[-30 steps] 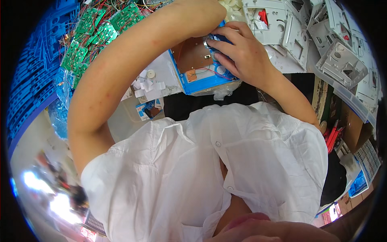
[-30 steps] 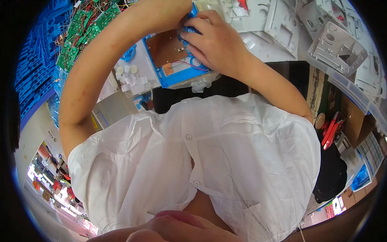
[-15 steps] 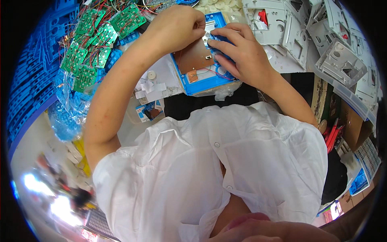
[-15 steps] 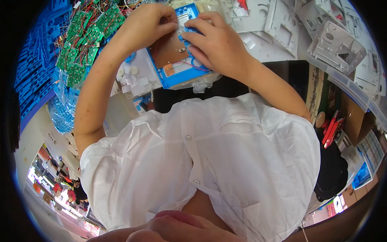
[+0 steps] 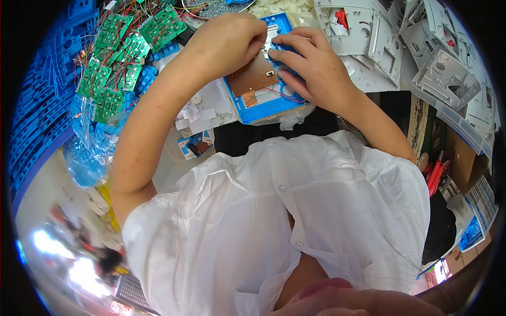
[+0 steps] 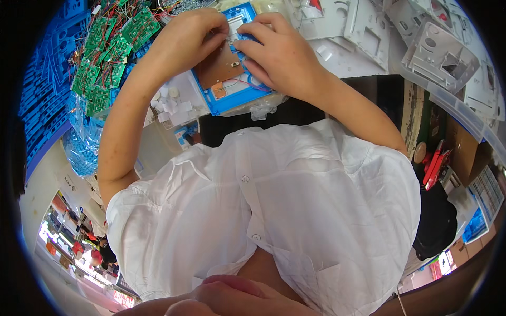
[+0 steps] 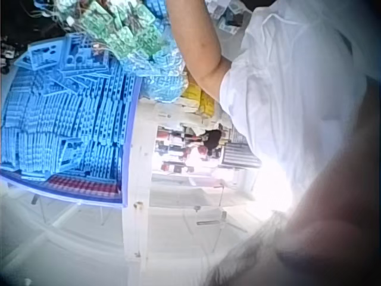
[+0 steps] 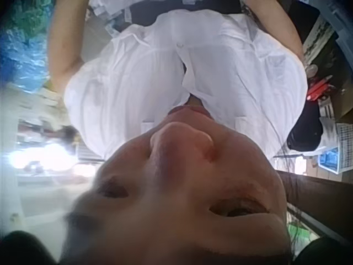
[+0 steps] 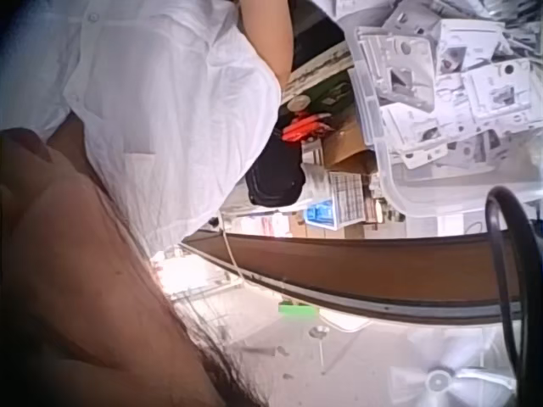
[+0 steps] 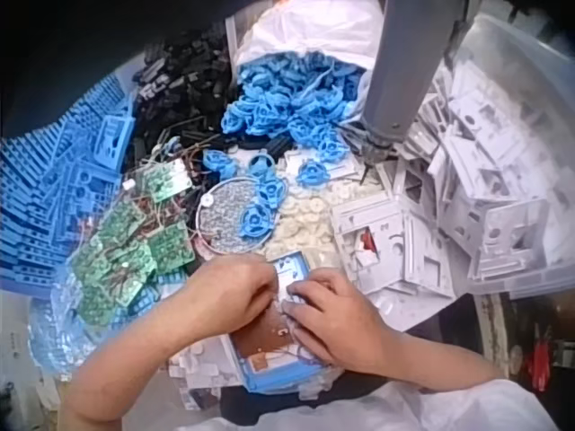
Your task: Assembling an electronic toy device by placing internal components and fastening the shell with an electric screwdriver.
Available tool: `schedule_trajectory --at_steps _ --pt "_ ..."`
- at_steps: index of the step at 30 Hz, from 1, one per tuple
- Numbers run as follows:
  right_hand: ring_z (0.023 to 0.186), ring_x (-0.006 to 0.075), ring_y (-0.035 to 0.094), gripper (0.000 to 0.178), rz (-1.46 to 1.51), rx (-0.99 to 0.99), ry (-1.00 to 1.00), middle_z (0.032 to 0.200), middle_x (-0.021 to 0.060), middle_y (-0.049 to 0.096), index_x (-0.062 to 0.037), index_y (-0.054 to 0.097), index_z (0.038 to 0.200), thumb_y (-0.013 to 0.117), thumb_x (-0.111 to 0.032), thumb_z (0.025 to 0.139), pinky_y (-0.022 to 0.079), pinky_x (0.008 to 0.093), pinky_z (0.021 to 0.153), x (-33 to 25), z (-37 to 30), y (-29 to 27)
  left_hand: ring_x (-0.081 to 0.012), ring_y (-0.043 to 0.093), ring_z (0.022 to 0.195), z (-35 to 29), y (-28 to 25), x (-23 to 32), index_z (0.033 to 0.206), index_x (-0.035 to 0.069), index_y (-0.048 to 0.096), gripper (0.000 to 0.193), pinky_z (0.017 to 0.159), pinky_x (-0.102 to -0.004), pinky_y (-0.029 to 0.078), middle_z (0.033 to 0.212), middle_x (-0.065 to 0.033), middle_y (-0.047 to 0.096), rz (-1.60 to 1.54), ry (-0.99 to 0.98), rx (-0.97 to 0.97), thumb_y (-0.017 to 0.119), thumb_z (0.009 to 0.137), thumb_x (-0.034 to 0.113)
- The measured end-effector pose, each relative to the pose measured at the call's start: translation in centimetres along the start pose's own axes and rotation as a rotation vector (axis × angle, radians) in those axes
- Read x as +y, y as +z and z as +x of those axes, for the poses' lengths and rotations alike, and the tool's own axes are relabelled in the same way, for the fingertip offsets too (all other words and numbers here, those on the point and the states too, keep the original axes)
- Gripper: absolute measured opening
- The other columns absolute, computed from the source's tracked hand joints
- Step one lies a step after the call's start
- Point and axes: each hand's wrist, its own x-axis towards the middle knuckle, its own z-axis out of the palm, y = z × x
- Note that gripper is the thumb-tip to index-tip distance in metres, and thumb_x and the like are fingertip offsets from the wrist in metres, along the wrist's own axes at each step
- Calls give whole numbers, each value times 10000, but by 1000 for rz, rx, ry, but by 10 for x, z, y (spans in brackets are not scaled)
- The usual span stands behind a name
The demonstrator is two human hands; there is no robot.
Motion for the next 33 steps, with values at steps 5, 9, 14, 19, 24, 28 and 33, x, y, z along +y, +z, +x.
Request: schedule_trajectory --at_steps 5,9,14,19,24,28,33 --pt "1201 345 562 292 -30 -26 26 1240 86 649 -84 726 1099 755 -117 810 545 422 960 -5 1 0 -361 722 797 15 2 12 888 60 760 121 711 -461 583 822 -171 729 119 -43 -166 674 841 132" --pt "1211 351 557 339 -17 -59 25 1271 100 635 -69 709 1133 766 -93 800 549 425 948 -5 3 -5 -367 728 798 27 -2 18 872 56 786 119 716 -450 595 822 -200 733 181 3 -314 694 810 98" --pt "1221 350 553 364 -5 -29 12 1282 105 636 -62 705 1151 776 -84 795 550 420 946 -5 2 -3 -362 724 823 39 3 17 878 44 769 116 724 -452 585 866 -176 736 213 -5 -408 706 808 113" --pt "1222 328 555 381 -3 -25 27 1272 92 645 -69 711 1166 782 -87 793 549 406 948 -4 -1 0 -355 750 906 66 -16 28 884 52 794 170 781 -432 597 937 -170 767 380 -318 -530 719 823 192" --pt "1199 312 564 392 -13 -19 10 1257 79 650 -79 718 1172 783 -80 785 556 397 925 -4 -1 -1 -267 766 805 87 -42 36 836 52 806 186 748 -388 602 842 -133 777 304 -358 -810 779 801 232" --pt "1188 304 554 334 -38 -33 -3 1217 73 644 -100 716 1128 771 -129 800 554 399 939 -4 0 -2 -226 756 729 90 -36 23 781 55 804 147 720 -393 596 739 -117 761 140 -410 -900 795 779 202" --pt "1147 288 574 339 -76 -57 -19 1173 60 649 -105 715 1123 775 -138 791 567 389 898 -5 5 -4 -292 751 781 90 -26 22 834 22 804 143 706 -431 579 817 -172 759 287 -283 -901 774 756 139"
